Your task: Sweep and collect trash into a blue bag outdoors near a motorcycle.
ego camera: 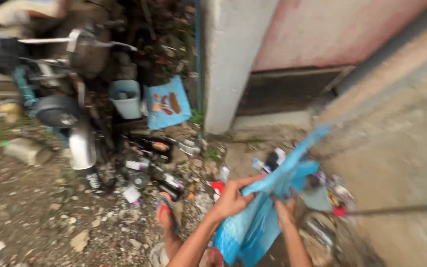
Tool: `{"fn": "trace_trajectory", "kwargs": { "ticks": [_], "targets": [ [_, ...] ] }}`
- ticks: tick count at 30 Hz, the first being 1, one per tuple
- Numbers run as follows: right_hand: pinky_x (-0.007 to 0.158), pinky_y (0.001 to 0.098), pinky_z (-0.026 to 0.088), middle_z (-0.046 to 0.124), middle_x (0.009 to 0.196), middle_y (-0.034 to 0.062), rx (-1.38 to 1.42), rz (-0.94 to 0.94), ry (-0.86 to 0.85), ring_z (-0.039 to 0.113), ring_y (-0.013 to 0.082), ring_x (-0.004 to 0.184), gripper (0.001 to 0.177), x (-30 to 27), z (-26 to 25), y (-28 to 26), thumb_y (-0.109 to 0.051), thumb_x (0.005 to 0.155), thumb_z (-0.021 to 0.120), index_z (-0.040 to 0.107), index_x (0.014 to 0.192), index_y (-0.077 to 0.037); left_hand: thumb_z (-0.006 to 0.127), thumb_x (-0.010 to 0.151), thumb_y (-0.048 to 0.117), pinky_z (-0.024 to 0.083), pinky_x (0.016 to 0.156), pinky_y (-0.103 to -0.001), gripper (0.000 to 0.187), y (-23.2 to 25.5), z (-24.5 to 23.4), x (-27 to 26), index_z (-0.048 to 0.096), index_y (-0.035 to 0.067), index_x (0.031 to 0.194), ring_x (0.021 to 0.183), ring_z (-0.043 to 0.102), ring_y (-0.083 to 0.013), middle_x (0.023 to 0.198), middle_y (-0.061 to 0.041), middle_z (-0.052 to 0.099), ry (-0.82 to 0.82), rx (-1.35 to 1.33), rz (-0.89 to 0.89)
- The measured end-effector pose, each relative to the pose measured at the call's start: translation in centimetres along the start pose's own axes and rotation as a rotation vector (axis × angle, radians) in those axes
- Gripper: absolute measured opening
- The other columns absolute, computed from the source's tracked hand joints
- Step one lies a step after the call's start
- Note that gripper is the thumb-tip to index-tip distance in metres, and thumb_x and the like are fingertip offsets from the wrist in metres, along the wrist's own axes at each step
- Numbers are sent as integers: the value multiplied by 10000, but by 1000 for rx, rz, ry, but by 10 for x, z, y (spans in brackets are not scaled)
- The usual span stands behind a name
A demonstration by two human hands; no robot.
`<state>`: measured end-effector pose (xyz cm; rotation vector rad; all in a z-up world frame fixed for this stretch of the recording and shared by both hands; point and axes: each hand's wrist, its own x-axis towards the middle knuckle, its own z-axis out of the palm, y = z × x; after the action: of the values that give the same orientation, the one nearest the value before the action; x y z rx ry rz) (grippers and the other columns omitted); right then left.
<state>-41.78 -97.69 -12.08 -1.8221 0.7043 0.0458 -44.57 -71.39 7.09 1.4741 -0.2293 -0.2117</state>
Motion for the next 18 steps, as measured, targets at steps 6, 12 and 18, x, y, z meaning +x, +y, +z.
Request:
{"fn": "trace_trajectory", "kwargs": {
  "ticks": [6,12,18],
  "targets": [
    [753,285,530,740,981,26,283,-170,-180,639,120,841,219,64,36,97,-34,882,729,731,1092,26,685,702,-23,548,928,-395,569,-50,-138,-3,752,157,1238,1032,711,-294,1198,-113,765,421,670,231],
    [771,251,491,716,1035,41,396,-409,-102,616,92,903,205,12,10,-52,-66,950,775,682,1098,41,741,700,73,564,797,-433,375,-69,-188,-28,788,108,1071,921,698,-316,1170,-185,695,774,1221,157],
    [944,296,490,665,1188,93,36,-774,-261,616,173,1094,462,-80,34,-118,-98,832,797,681,1272,-20,799,825,330,579,732,-339,532,-52,-11,24,608,23,1215,917,683,-154,1044,-79,681,308,13,-15]
  ]
}}
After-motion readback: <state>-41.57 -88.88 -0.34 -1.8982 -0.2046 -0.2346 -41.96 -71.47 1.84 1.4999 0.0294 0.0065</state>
